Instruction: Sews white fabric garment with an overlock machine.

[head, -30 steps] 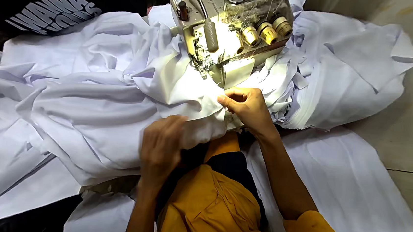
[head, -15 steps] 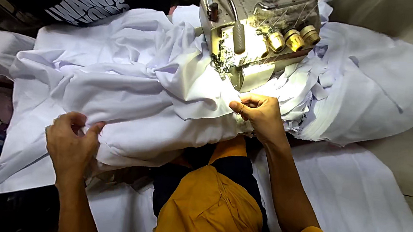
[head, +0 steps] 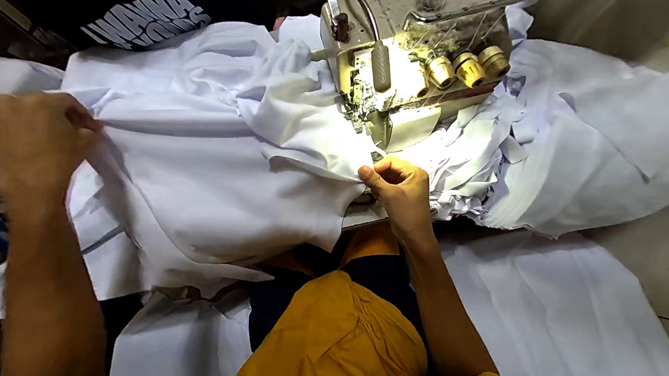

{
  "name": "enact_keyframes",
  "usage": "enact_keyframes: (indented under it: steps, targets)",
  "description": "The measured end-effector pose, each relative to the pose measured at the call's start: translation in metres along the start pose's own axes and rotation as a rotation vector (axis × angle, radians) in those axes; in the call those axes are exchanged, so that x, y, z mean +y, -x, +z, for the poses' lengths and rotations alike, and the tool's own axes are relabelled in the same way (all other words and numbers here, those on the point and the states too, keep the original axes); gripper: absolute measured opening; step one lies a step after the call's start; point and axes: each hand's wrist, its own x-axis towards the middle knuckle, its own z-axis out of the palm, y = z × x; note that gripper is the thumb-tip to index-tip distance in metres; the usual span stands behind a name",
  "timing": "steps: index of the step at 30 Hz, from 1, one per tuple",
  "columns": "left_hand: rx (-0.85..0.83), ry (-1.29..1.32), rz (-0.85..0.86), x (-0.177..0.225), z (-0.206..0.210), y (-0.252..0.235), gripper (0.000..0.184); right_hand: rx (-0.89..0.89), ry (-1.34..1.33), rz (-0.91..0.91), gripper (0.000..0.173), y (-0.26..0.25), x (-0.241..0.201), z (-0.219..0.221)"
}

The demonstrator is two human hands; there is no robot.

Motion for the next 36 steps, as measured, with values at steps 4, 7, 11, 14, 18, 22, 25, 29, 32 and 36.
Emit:
enact_keyframes:
  steps: [4,7,11,14,18,22,25,29,32,36]
  targets:
    - [0.019,0.142,0.294,0.145,0.008,0.037,0.038,0.1,0.031,0.019,0.015,0.004,-0.001,0.003]
    - [0.016,0.356,0.605,0.245,0.044,0.077,0.067,0.137,0.028,-0.021,0.024,0.005,-0.003,0.0]
    - [0.208,0.242,0.605,0.305,0.103,0.106,0.062,0.12,0.078,-0.148,0.026,0.004,-0.004,-0.004]
    - [0.258,0.178,0.432,0.301,0.124,0.11,0.067,0.115,0.084,-0.187,0.02,0.003,0.001,-0.004]
    - [0.25,0.145,0.348,0.287,0.125,0.115,0.087,0.12,0.013,-0.212,0.021,0.002,0.004,-0.001]
    - [0.176,0.145,0.357,0.277,0.119,0.105,0.088,0.147,0.072,-0.221,0.021,-0.007,0.002,0.004]
    - [0.064,0.206,0.39,0.265,0.113,0.083,0.084,0.145,0.115,-0.214,0.02,-0.016,-0.004,0.007]
    - [-0.064,0.318,0.41,0.241,0.11,0.053,0.105,0.1,0.049,-0.188,0.022,-0.012,-0.001,0.002]
    - [-0.16,0.406,0.384,0.231,0.099,0.044,0.094,0.102,0.014,-0.188,0.023,-0.002,0.008,-0.004]
    - [-0.065,0.468,0.196,0.238,0.089,0.018,0.063,0.105,0.155,-0.204,0.019,0.01,0.019,-0.009]
